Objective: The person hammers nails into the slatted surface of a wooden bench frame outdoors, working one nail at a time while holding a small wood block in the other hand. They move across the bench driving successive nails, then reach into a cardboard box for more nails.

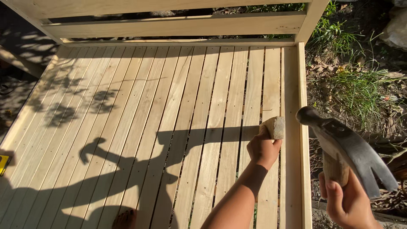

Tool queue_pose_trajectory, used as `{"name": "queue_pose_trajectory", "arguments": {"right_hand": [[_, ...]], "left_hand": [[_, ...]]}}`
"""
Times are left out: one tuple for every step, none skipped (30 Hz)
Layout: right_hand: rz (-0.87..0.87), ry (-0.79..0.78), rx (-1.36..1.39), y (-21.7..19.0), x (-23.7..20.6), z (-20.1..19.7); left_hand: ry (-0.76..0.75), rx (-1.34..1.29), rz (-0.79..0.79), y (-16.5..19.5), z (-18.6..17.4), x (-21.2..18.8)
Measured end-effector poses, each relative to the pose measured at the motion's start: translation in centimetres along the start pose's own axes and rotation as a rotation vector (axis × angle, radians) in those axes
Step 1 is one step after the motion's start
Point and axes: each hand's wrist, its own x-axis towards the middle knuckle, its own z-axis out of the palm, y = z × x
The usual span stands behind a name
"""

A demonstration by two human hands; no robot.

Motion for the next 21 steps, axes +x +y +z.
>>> {"name": "queue_pose_trajectory", "arguments": {"right_hand": [[0.024, -0.069, -0.157, 0.8, 0.5, 1.1], [0.14, -0.134, -0.125, 1.7, 0.6, 1.4], [0.27, -0.203, -0.107, 2.6, 0.9, 0.8], [0.37, -0.256, -0.077, 3.5, 2.0, 1.1], [0.375, -0.187, 0.014, 3.8, 2.5, 0.8], [0.403, -0.117, 0.086, 4.3, 2.9, -0.1], [0.416, -0.045, 0.16, 4.2, 3.1, -1.0], [0.381, -0.005, 0.28, 4.1, 3.7, -1.5], [0.339, 0.031, 0.397, 3.9, 4.6, -1.7], [0.37, 0.025, 0.4, 3.8, 5.6, -2.2], [0.406, 0.015, 0.406, 3.8, 6.8, -2.1], [0.345, 0.033, 0.367, 4.2, 7.9, -2.2], [0.281, 0.05, 0.331, 4.8, 9.1, -2.0], [0.218, 0.065, 0.295, 5.6, 10.1, -1.5], [0.13, 0.107, 0.283, 6.4, 10.8, -0.8], [0.045, 0.143, 0.271, 7.2, 11.0, 0.4], [-0.043, 0.181, 0.258, 7.9, 10.9, 1.8], [-0.074, 0.197, 0.253, 8.6, 10.6, 3.0], [-0.106, 0.215, 0.248, 8.8, 10.1, 5.0], [-0.138, 0.235, 0.245, 8.9, 9.5, 6.7], [-0.124, 0.249, 0.165, 8.7, 9.0, 8.4]], "left_hand": [[0.002, -0.003, -0.013, -0.1, 0.1, -0.2], [-0.005, -0.001, -0.029, -0.3, 0.2, -0.4], [-0.026, -0.01, -0.036, -0.3, 0.3, -0.9], [-0.019, -0.015, -0.021, -0.6, 0.4, -0.9], [-0.033, -0.01, -0.008, -0.8, 0.5, -0.9], [-0.071, -0.021, -0.002, -0.9, 0.7, -0.8], [-0.097, -0.03, 0.009, -1.2, 0.8, -0.6], [-0.134, -0.065, 0.039, -1.3, 1.1, -0.3], [-0.166, -0.102, 0.066, -1.6, 1.3, 0.2], [-0.251, -0.546, -0.081, -1.6, 1.8, 0.5], [-0.329, -0.985, -0.24, -1.7, 2.1, 0.9], [-0.399, -1.425, -0.402, -1.7, 2.4, 1.1], [-0.414, -0.973, -0.31, -1.9, 2.6, 1.2], [-0.412, -0.524, -0.216, -2.0, 2.6, 1.2], [-0.397, -0.077, -0.124, -2.3, 2.5, 1.1], [-0.391, -0.138, -0.119, -2.7, 2.3, 1.0], [-0.383, -0.199, -0.11, -3.2, 1.9, 0.8], [-0.372, -0.26, -0.097, -3.6, 1.7, 0.7], [-0.351, -0.279, -0.041, -4.0, 1.4, 0.5], [-0.33, -0.296, 0.018, -4.4, 1.3, 0.4], [-0.309, -0.316, 0.08, -4.7, 1.2, 0.3]]}}
